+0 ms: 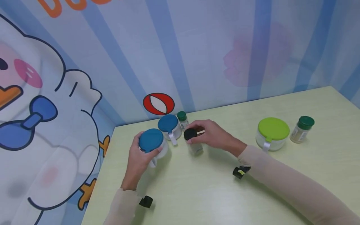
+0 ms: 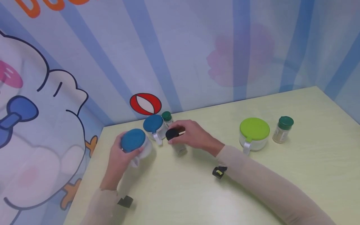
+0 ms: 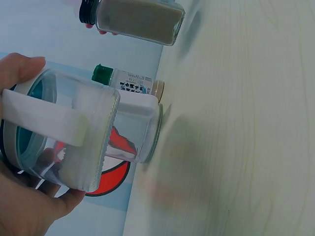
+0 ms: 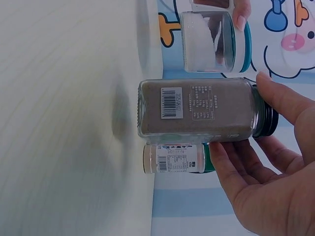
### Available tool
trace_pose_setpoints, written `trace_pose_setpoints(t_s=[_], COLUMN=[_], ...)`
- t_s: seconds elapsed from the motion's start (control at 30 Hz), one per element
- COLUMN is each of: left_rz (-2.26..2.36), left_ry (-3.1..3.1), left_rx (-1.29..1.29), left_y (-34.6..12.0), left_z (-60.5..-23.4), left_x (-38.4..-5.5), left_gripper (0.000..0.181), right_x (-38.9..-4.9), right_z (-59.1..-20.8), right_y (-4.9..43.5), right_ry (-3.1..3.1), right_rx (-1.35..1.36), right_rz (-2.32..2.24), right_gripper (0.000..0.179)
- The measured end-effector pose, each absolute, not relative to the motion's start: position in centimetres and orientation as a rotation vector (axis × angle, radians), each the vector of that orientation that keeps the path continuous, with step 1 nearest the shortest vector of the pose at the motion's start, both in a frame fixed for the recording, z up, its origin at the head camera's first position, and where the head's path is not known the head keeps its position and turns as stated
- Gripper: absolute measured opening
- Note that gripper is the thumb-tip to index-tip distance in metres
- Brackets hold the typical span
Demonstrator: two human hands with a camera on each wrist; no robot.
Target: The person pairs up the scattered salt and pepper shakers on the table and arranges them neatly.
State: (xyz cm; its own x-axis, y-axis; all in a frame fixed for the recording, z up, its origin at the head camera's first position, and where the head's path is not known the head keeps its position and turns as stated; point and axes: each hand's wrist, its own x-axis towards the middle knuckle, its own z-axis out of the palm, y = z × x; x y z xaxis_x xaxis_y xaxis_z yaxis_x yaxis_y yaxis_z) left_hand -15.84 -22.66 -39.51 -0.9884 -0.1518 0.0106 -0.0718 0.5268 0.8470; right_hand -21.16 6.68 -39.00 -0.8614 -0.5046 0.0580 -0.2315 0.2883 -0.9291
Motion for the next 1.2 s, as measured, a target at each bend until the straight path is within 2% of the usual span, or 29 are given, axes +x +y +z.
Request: trace_pose_setpoints(t_s=[1.2], left_rz=[-1.535], left_ry=[-2.684], left_rx=[0.022], left_y=[-18.6], left_z=[-37.8], left_x=[-15.5], left_gripper=[0.091], right_x=[-21.1], right_z=[-37.8], right_y=[13.5], right_ry=[2.509], right_rx=[-0.504], right_rz=[-1.519], right_gripper=[0.047])
